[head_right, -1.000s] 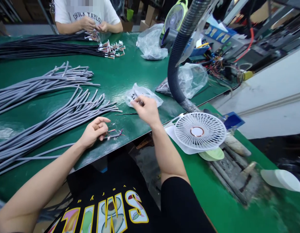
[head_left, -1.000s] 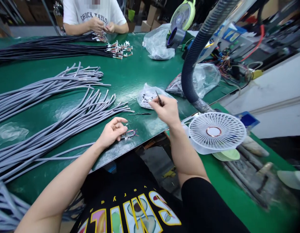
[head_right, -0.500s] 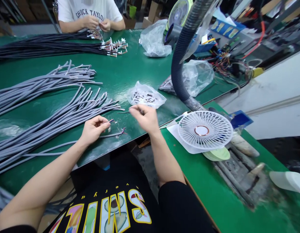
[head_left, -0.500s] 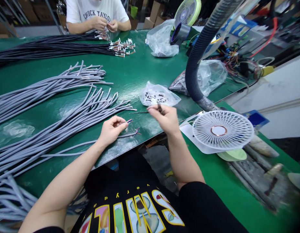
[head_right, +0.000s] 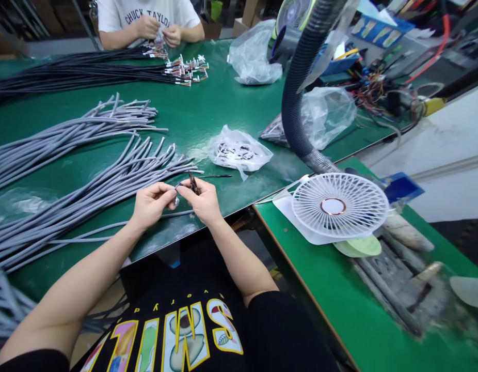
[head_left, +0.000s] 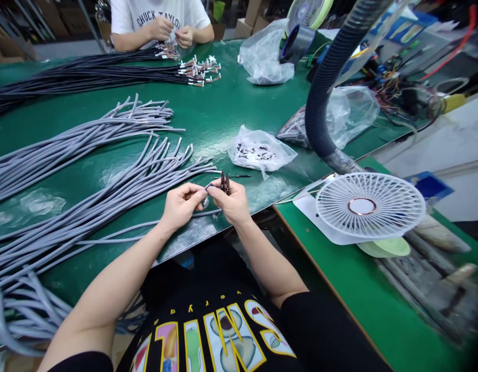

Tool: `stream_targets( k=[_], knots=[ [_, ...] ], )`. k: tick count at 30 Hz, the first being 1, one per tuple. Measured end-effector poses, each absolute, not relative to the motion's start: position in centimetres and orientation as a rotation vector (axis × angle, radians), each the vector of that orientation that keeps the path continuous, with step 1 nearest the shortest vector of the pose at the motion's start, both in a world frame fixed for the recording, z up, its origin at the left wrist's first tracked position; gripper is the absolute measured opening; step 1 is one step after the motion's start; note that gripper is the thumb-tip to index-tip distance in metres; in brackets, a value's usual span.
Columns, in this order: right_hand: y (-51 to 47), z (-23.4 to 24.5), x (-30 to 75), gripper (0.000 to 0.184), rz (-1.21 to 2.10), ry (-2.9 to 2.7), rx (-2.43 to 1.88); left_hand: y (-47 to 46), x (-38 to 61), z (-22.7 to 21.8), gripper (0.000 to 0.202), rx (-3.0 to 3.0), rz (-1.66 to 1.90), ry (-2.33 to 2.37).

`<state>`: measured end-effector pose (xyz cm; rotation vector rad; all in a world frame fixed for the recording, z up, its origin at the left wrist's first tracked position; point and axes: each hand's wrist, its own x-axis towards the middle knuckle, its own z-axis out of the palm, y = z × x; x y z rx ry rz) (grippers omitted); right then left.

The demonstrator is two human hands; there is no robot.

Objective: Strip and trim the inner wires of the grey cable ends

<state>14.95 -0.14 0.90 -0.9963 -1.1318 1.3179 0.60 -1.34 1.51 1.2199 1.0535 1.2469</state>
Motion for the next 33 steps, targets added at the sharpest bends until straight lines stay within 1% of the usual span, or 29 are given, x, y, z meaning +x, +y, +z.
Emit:
stream_targets(
  k=[8, 13, 16, 18, 20, 24, 28, 30, 33],
  knots=[
    [0.1, 0.2, 14.0, 0.024, 1.349, -1.026, -0.908, -1.2, 0.8, 1.3, 0.035, 1.108, 1.239, 0.988],
    [-0.1, 0.6, 13.3, 0.022, 1.502, -0.902, -0.873, -1.1, 0.6, 1.3, 0.04, 1.166, 1.232, 0.974],
    [-0.2, 0.8, 13.2, 0.02, 1.524, -0.881, -0.863, -1.1, 0.5, 1.4, 0.028, 1.322, 1.3, 1.056],
    [-0.2, 0.6, 13.2, 0.022, 1.506, -0.872, -0.87, -1.1, 0.4, 1.6, 0.018, 1.438, 1.394, 1.145],
    [-0.2, 0.3, 13.1, 0.023, 1.487, -0.868, -0.885, -1.2, 0.3, 1.8, 0.013, 1.529, 1.439, 1.234],
    [-0.3, -0.1, 12.8, 0.024, 1.45, -0.889, -0.89, -1.4, 0.5, 1.9, 0.01, 1.575, 1.412, 1.354],
    [-0.2, 0.3, 12.7, 0.023, 1.484, -0.846, -0.867, -1.3, 0.5, 1.5, 0.011, 1.428, 1.439, 1.378],
    [-0.2, 0.5, 12.7, 0.023, 1.51, -0.823, -0.869, -1.1, 0.4, 1.4, 0.011, 1.401, 1.44, 1.347],
    [-0.1, 0.8, 12.8, 0.024, 1.527, -0.826, -0.896, -0.8, 0.0, 1.5, 0.012, 1.398, 1.377, 1.178]
  ],
)
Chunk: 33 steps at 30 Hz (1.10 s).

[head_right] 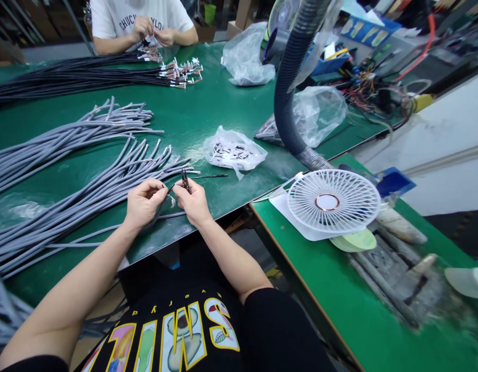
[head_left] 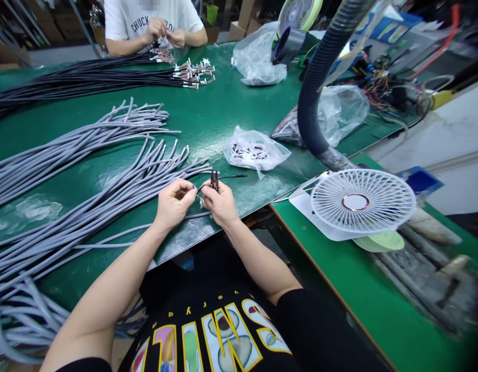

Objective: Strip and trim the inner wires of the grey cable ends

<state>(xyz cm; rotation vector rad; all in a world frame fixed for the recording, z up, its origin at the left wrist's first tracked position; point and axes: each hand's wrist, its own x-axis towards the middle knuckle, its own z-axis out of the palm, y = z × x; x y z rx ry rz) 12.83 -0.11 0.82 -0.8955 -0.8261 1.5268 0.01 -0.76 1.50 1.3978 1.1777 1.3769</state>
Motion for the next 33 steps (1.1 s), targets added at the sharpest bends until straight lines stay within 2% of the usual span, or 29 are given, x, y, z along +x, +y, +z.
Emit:
stream_targets(
  k=[4, 14, 24, 28, 33],
  knots=[
    [-0.1, 0.9, 13.0, 0.025, 1.541, -0.855, -0.898, -0.5, -0.3, 1.9, 0.016, 1.324, 1.264, 1.002],
    [-0.2, 0.3, 13.2, 0.02, 1.445, -0.998, -0.917, -0.7, 0.2, 1.9, 0.029, 1.254, 1.235, 1.075],
    [0.1, 0.5, 13.3, 0.022, 1.508, -0.948, -0.921, -0.4, -0.4, 1.9, 0.026, 1.177, 1.118, 0.895],
    [0.2, 0.2, 13.5, 0.022, 1.442, -1.038, -0.935, -0.2, -0.8, 2.1, 0.025, 1.146, 1.019, 0.846],
    [0.2, 0.2, 13.7, 0.021, 1.315, -1.207, -0.973, -0.3, -0.9, 2.5, 0.027, 1.357, 1.062, 0.979]
  ],
)
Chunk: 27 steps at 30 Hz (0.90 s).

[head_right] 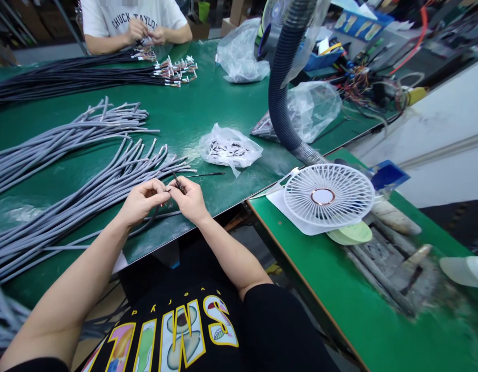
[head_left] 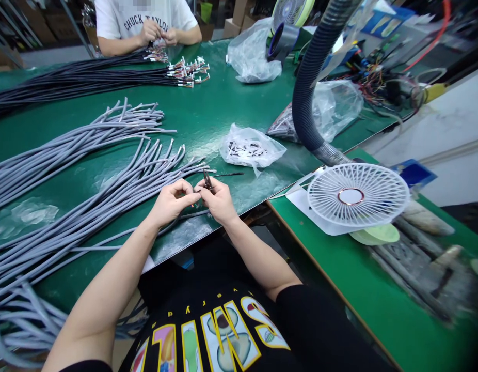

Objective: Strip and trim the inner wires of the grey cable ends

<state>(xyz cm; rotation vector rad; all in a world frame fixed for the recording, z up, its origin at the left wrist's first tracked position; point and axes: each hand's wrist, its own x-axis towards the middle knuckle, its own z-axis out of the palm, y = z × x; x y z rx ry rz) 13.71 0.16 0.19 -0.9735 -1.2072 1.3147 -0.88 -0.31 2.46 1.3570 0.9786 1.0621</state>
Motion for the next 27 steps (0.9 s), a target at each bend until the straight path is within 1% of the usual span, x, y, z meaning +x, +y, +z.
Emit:
stream_targets(
  k=[3, 6, 8, 10, 12, 14, 17, 19, 23, 27],
  knots=[
    [0.1, 0.5, 13.9, 0.02, 1.23, -1.269, -0.995, -0.4, -1.0, 2.6, 0.026, 1.397, 1.045, 1.106],
    [0.1, 1.0, 14.1, 0.018, 1.14, -1.31, -1.013, -0.5, -1.0, 2.7, 0.028, 1.405, 0.845, 1.165],
    [0.1, 1.3, 14.3, 0.019, 1.096, -1.32, -1.027, -0.6, -0.9, 2.8, 0.035, 1.431, 0.688, 1.163],
    [0.2, 1.6, 14.5, 0.019, 1.091, -1.297, -1.028, -0.7, -0.6, 3.0, 0.043, 1.488, 0.667, 1.166],
    [0.3, 1.9, 14.5, 0.02, 1.155, -1.244, -0.985, -0.9, -0.4, 3.1, 0.045, 1.563, 0.749, 1.145],
    [0.3, 2.1, 14.1, 0.022, 1.293, -1.158, -0.916, -1.1, -0.4, 3.1, 0.046, 1.623, 0.81, 1.084],
    [0.3, 2.1, 13.1, 0.028, 1.539, -1.02, -0.848, -1.2, -0.4, 3.2, 0.047, 1.663, 0.849, 1.023],
    [0.3, 2.1, 12.5, 0.033, 1.639, -0.951, -0.837, -1.3, -0.5, 3.3, 0.047, 1.685, 0.875, 1.015],
    [0.5, 2.0, 12.5, 0.031, 1.639, -0.887, -0.832, -1.1, -0.7, 3.3, 0.042, 1.746, 0.936, 1.023],
    [0.5, 1.9, 12.9, 0.026, 1.689, -0.85, -0.777, -1.0, -1.1, 3.1, 0.024, 1.655, 1.035, 1.061]
  ],
)
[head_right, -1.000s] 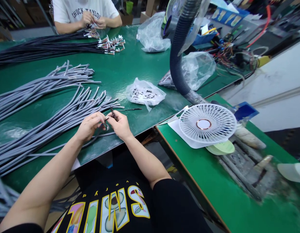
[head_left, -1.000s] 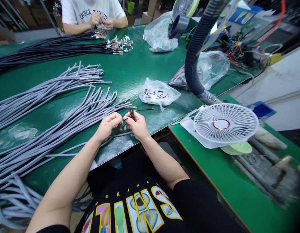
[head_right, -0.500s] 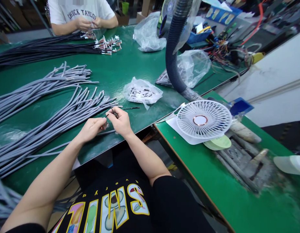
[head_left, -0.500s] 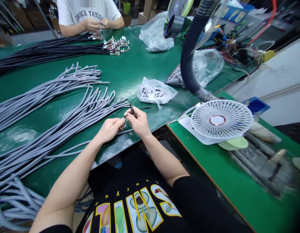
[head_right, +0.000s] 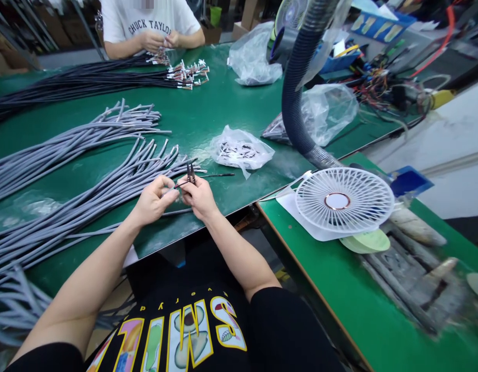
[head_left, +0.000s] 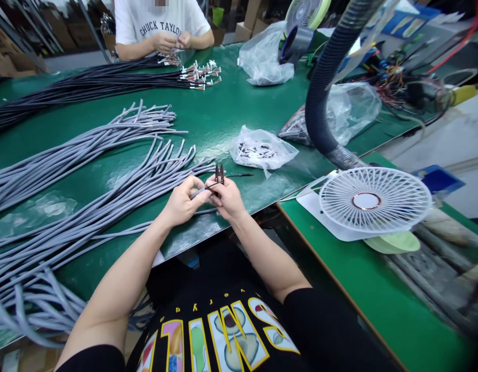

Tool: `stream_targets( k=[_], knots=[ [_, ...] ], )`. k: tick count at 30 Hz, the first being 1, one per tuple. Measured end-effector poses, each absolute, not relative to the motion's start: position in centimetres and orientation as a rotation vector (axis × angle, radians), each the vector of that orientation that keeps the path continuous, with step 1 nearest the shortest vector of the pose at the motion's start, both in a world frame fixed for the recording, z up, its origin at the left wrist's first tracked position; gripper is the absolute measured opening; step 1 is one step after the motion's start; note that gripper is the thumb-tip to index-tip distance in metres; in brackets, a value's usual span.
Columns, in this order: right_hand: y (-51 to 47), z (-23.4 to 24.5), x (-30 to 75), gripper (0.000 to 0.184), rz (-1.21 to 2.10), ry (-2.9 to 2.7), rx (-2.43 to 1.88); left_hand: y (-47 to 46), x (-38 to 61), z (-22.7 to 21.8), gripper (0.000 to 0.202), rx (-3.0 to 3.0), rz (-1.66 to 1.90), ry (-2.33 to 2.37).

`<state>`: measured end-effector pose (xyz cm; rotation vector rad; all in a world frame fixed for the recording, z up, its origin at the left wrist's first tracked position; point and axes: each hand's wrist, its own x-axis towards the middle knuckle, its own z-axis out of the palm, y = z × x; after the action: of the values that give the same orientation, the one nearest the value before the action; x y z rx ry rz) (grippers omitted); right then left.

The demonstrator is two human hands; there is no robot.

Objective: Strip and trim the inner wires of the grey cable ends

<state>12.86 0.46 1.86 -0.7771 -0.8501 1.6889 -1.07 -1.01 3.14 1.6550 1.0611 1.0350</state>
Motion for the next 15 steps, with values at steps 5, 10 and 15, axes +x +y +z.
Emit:
stream_targets(
  k=[5, 10, 15],
  knots=[
    [0.1, 1.5, 12.1, 0.025, 1.842, -0.808, -0.7, -0.9, -1.4, 3.1, 0.038, 1.587, 1.018, 0.934],
    [0.2, 1.3, 13.1, 0.032, 1.68, -1.012, -0.817, -0.5, -1.7, 3.3, 0.03, 1.516, 1.092, 0.943],
    [-0.8, 1.0, 15.3, 0.039, 1.228, -1.389, -0.908, -0.3, -2.0, 3.3, 0.033, 1.422, 1.034, 0.908]
  ],
)
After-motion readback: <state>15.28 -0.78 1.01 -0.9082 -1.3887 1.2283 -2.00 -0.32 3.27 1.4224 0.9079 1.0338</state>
